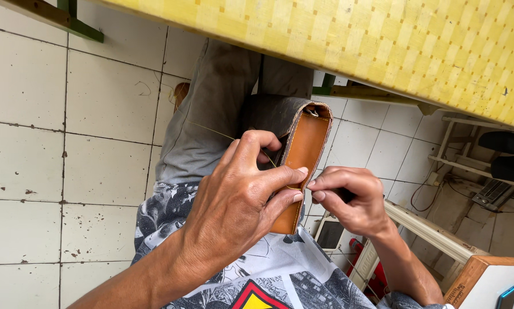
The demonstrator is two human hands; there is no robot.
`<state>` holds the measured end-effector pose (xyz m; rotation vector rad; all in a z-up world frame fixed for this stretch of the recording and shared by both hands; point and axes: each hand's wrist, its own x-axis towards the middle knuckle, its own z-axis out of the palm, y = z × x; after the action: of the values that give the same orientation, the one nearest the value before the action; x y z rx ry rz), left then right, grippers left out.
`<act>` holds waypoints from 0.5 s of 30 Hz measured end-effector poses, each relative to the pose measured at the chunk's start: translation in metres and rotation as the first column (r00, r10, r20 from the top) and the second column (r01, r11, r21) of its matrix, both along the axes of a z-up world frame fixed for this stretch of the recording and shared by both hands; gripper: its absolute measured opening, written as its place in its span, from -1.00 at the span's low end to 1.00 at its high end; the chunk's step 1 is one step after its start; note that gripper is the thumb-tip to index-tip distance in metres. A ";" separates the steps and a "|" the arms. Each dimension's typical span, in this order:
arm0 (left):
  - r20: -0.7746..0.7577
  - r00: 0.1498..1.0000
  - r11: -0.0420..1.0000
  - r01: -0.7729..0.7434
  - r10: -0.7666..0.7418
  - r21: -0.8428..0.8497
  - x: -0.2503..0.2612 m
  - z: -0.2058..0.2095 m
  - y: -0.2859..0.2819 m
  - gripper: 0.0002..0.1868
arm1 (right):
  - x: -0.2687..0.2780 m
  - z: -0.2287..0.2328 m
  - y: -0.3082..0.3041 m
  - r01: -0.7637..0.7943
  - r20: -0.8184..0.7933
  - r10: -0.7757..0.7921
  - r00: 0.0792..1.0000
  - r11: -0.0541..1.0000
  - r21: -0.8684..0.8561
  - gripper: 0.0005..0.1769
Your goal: The person hand-stitches a brown leather wallet using a needle and yellow thread. They repeatedly pass the needle through pre-punched holes along the edge, pulling the thread tight to form a continuous seam.
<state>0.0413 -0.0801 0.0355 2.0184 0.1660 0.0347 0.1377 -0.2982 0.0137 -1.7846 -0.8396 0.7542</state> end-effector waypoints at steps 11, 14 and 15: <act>0.043 0.999 1.000 0.015 -0.014 -0.012 -0.003 -0.005 0.002 -0.79 | -0.004 0.001 -0.002 0.088 -0.301 -0.118 0.946 0.990 -0.110 -0.87; 0.060 0.998 0.999 0.008 -0.005 -0.048 -0.006 -0.007 0.003 -0.79 | -0.006 0.014 0.013 -0.007 0.170 0.021 0.985 0.996 -0.086 -0.90; 0.067 0.998 0.998 0.008 -0.004 -0.068 -0.006 -0.008 0.004 -0.80 | -0.006 0.018 0.020 -0.088 0.424 0.100 0.900 0.995 -0.048 -0.81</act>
<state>0.0350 -0.0759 0.0277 1.9468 0.1171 0.0915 0.1313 -0.2785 0.0317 -1.9791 -1.2160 0.4369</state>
